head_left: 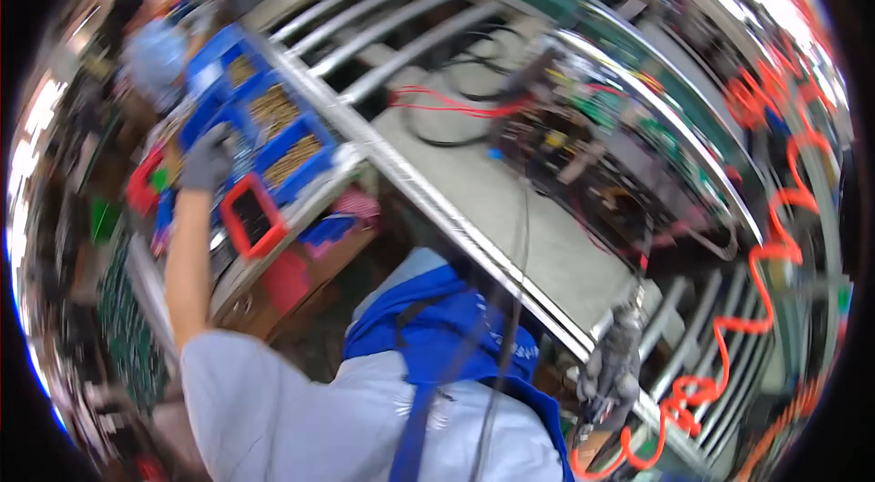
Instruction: The person assembles an industrial power supply unit by attaching a printed circuit board to a metal chassis with screws using a pneumatic screwdriver, then connects a wiring harness by hand.
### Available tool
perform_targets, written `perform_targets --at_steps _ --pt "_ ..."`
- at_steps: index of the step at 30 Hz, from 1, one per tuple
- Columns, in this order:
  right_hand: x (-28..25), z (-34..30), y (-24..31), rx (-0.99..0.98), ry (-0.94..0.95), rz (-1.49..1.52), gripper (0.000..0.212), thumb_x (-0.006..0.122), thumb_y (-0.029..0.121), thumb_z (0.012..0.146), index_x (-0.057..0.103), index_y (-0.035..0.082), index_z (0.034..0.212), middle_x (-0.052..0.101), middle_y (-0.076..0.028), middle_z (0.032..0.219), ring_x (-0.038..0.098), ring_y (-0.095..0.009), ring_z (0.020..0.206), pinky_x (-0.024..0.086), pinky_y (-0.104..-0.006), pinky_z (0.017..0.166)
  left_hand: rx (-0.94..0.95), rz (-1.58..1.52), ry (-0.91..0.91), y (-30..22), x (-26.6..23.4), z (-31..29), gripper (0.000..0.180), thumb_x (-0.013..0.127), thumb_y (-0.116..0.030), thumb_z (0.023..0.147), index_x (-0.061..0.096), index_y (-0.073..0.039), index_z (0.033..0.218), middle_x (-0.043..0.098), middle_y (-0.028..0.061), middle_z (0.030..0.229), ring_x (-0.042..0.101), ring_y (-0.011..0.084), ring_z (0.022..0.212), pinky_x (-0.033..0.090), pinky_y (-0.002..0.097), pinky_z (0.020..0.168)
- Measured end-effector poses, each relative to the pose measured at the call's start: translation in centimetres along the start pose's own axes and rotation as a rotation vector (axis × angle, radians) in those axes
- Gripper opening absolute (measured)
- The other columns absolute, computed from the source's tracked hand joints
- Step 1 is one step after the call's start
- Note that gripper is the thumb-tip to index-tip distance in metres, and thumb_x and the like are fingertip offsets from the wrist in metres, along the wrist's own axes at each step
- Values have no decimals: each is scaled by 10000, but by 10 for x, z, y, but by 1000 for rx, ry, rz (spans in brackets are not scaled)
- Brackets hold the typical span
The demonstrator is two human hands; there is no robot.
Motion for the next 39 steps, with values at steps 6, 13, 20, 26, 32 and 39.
perform_targets --at_steps 6,13,20,26,32,39 --pt "12 3 40 -12 -72 -92 983 780 321 633 314 -13 1431 603 -157 761 602 -187 501 516 -269 443 -161 15 246 72 227 24 448 532 -86 986 411 21 1404 553 77 1065 536 91 796 476 167 589" --pt "7 -19 77 -164 -192 -139 886 763 363 702 354 -2 1397 607 -138 781 618 -176 524 536 -265 463 -92 502 920 217 562 -23 461 516 -153 996 429 67 1391 508 5 919 449 23 729 331 139 534" --pt "11 -3 92 -201 -187 -107 721 674 294 790 378 8 1382 605 -141 826 630 -173 563 545 -278 482 -202 474 1364 335 743 3 335 647 -176 923 644 -35 1227 641 1 888 530 30 684 422 167 553" --pt "11 5 96 -152 -229 -158 766 694 324 775 374 7 1395 605 -136 827 622 -171 556 537 -270 479 372 982 1604 390 778 21 243 700 -99 839 730 -1 1060 736 90 952 670 130 856 530 271 797" --pt "-1 9 101 -193 -243 -177 720 665 305 775 400 -16 1362 593 -154 797 589 -178 517 511 -274 450 520 1085 1672 385 778 6 273 707 -125 808 738 -39 1065 736 91 904 659 145 803 504 278 759" --pt "0 10 96 -210 -219 -79 653 658 306 811 424 -8 1334 596 -161 811 597 -180 527 506 -278 443 466 1096 1747 382 773 12 257 720 -126 819 742 -35 1058 730 68 881 640 129 777 501 271 737"
Point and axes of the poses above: each hand's wrist, its own z-axis towards the middle knuckle, its own x-axis out of the palm, y = z × x, the point moved 4 cm from there along z, towards the middle knuckle
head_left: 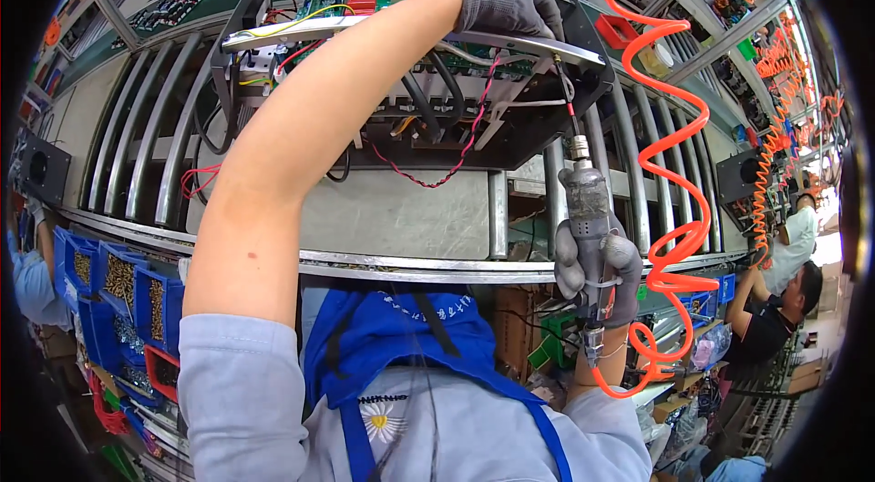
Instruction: The person assembles an industrial power supply unit by attaching a printed circuit board to a metal chassis with screws using a pneumatic screwdriver, then connects a wiring harness by hand.
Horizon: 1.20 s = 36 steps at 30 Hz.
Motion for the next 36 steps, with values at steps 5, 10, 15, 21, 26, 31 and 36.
perform_targets --at_steps 5,10,15,21,26,31,36 --pt "-6 6 -5 77 127 204 666 645 355 857 400 1 1365 571 -137 813 554 -158 508 500 -282 441 -2 -35 -25 4 1 2 262 730 -124 813 743 -36 1059 731 67 872 635 128 747 504 270 716" --pt "15 19 -12 183 483 1004 929 646 329 912 48 -27 1526 457 -36 757 434 -36 439 455 -185 366 -15 46 -47 7 3 1 262 737 -142 819 741 -25 1053 734 83 870 643 144 737 515 288 715" --pt "19 16 -11 148 408 590 887 632 400 892 151 17 1532 493 -76 800 530 -118 523 463 -269 414 4 -44 -27 3 3 0 246 729 -158 827 740 -9 1023 735 87 874 651 139 749 515 288 721" --pt "42 14 -19 120 319 613 858 629 373 869 185 42 1526 553 -142 916 584 -196 612 501 -343 534 51 -124 22 13 2 1 225 713 -129 821 747 -18 1013 732 58 827 630 108 731 497 275 686" --pt "42 16 -23 94 355 606 847 619 353 873 183 32 1524 559 -145 925 577 -188 601 505 -346 528 -41 -44 24 8 3 6 253 727 -160 819 745 -29 1035 736 91 872 647 144 777 507 304 729" --pt "44 14 -22 49 350 541 884 594 419 924 97 19 1535 517 -98 907 584 -158 650 488 -313 525 -13 -117 131 5 0 0 270 699 -143 813 742 -37 1057 737 52 883 632 110 775 498 287 743" --pt "45 14 -21 41 296 573 748 586 358 907 263 40 1502 580 -159 942 600 -202 618 534 -348 539 -93 -167 159 4 -2 -6 285 680 -122 791 745 -35 1055 735 37 881 615 98 765 492 272 753"
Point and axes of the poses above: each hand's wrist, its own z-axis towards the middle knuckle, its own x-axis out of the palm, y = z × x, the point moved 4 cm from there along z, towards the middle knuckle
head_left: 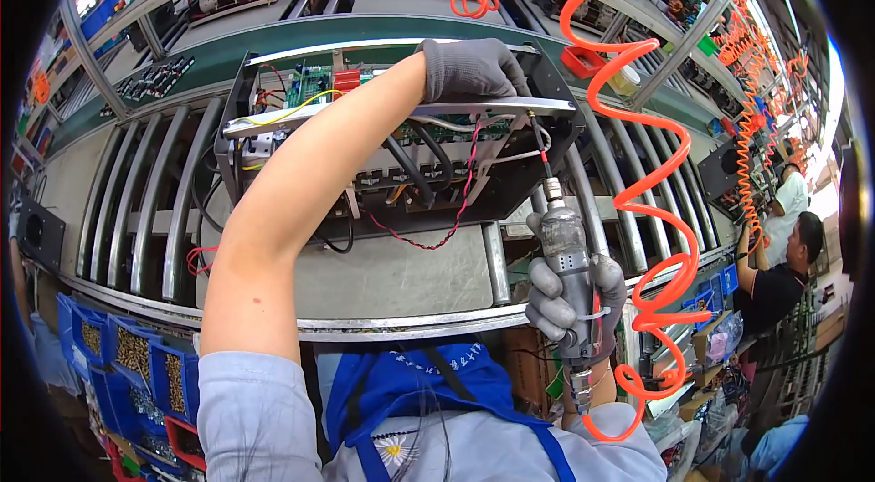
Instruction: The person assembles an industrial power supply unit by attaching a printed circuit board to a metal chassis with screws using a pneumatic screwdriver, then connects a wiring harness by hand.
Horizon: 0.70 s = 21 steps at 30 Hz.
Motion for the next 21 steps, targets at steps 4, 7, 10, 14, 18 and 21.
perform_targets --at_steps 4,7,10,14,18,21 --pt "1 -1 2 -4 -78 -40 657 582 353 910 352 10 1421 580 -159 906 598 -194 581 540 -327 493 47 0 14 5 -2 1 300 687 -142 794 736 -24 1065 733 48 899 616 105 783 494 275 759" --pt "-1 -6 5 -35 -157 -78 557 580 349 911 434 -3 1318 581 -157 893 600 -190 563 536 -315 465 3 -2 12 4 -1 2 302 686 -135 801 732 -18 1076 734 52 899 615 103 783 494 273 760" --pt "-4 -6 8 -30 -166 -82 479 581 347 912 484 -2 1226 582 -154 892 607 -191 561 536 -311 457 24 18 3 6 -1 4 302 688 -134 806 730 -18 1081 734 50 902 613 101 780 494 271 754" --pt "-6 -4 8 -9 -105 -66 533 582 348 909 456 -3 1291 585 -154 896 615 -191 570 544 -316 468 21 -8 27 5 -2 5 305 697 -136 807 730 -24 1088 732 42 894 608 97 776 494 272 749" --pt "-7 -3 9 6 -76 -62 650 590 348 906 364 1 1406 586 -156 901 616 -193 574 546 -321 475 17 69 31 -2 -5 7 313 708 -142 799 730 -24 1089 731 40 889 606 96 767 494 269 742" --pt "-8 -3 8 7 -69 -63 740 602 346 900 276 16 1476 588 -154 903 614 -192 576 549 -322 484 16 86 29 -4 -4 5 325 707 -131 788 728 -19 1092 732 46 896 607 97 765 496 263 742"
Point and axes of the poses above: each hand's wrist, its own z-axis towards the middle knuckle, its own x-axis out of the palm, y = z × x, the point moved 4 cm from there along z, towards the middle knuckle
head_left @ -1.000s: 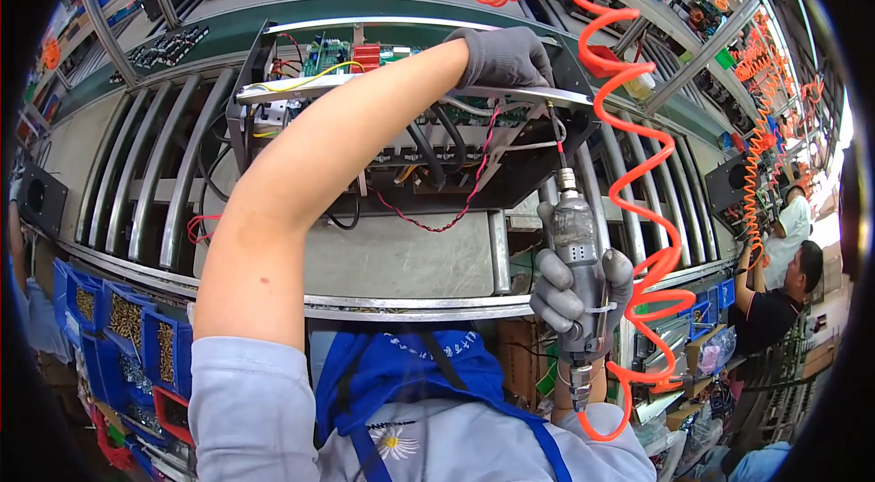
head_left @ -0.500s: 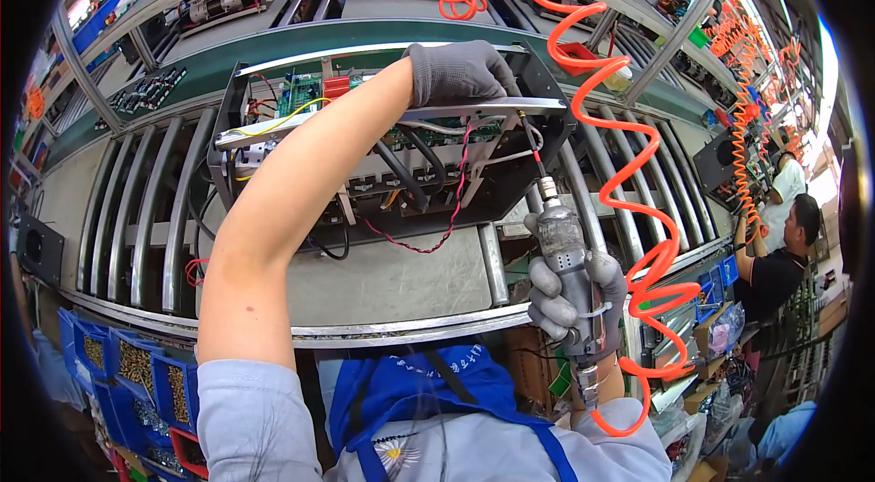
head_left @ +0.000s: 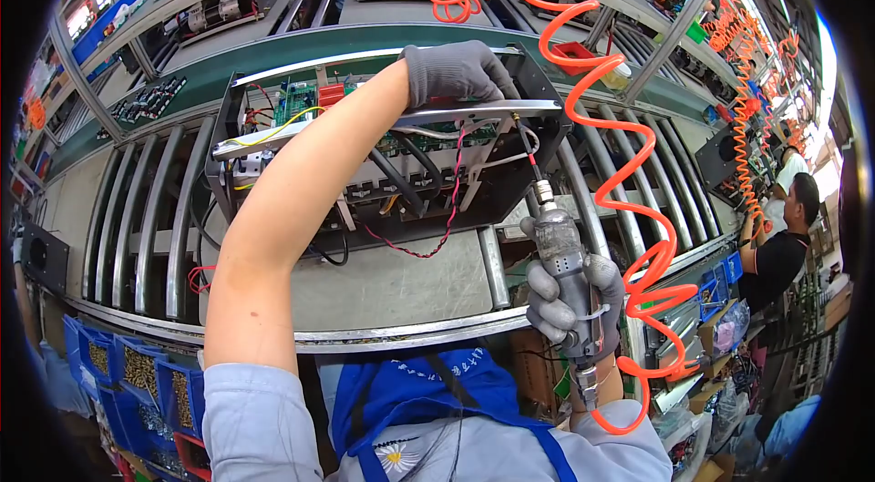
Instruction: The person assembles an industrial power supply unit by attaching a printed circuit board to a metal chassis with screws using a pneumatic screwdriver, then connects a wiring harness by hand.
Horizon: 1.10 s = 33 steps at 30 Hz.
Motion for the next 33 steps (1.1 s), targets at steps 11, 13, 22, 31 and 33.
perform_targets --at_steps 11,13,22,31,33 --pt "-2 1 3 10 -107 -66 570 557 324 902 406 -4 1343 575 -135 851 591 -166 537 542 -294 449 28 -126 -22 9 3 4 370 694 -120 753 722 -11 1106 734 58 919 617 111 781 500 257 756" --pt "1 1 4 4 -120 -70 541 556 328 903 426 -2 1312 575 -133 845 589 -166 534 541 -294 449 28 -130 -18 8 3 4 363 690 -115 755 724 -10 1102 735 56 920 617 109 781 500 257 753" --pt "6 5 3 -1 -68 -71 663 561 352 902 336 29 1436 585 -131 874 589 -159 540 537 -282 458 49 -146 -19 11 2 6 309 691 -112 803 729 -24 1096 729 40 888 610 96 768 498 258 737" --pt "3 3 3 -25 -75 -128 642 555 349 905 350 26 1421 588 -127 880 578 -144 546 522 -276 456 78 -42 -25 12 1 10 249 694 -101 828 728 -15 1059 712 36 856 597 102 775 490 277 738" --pt "0 1 4 -33 -103 -160 592 549 348 906 389 22 1374 589 -126 877 572 -141 544 513 -269 451 88 -17 -22 12 2 11 249 689 -118 831 724 -13 1054 706 39 852 590 103 775 486 277 735"
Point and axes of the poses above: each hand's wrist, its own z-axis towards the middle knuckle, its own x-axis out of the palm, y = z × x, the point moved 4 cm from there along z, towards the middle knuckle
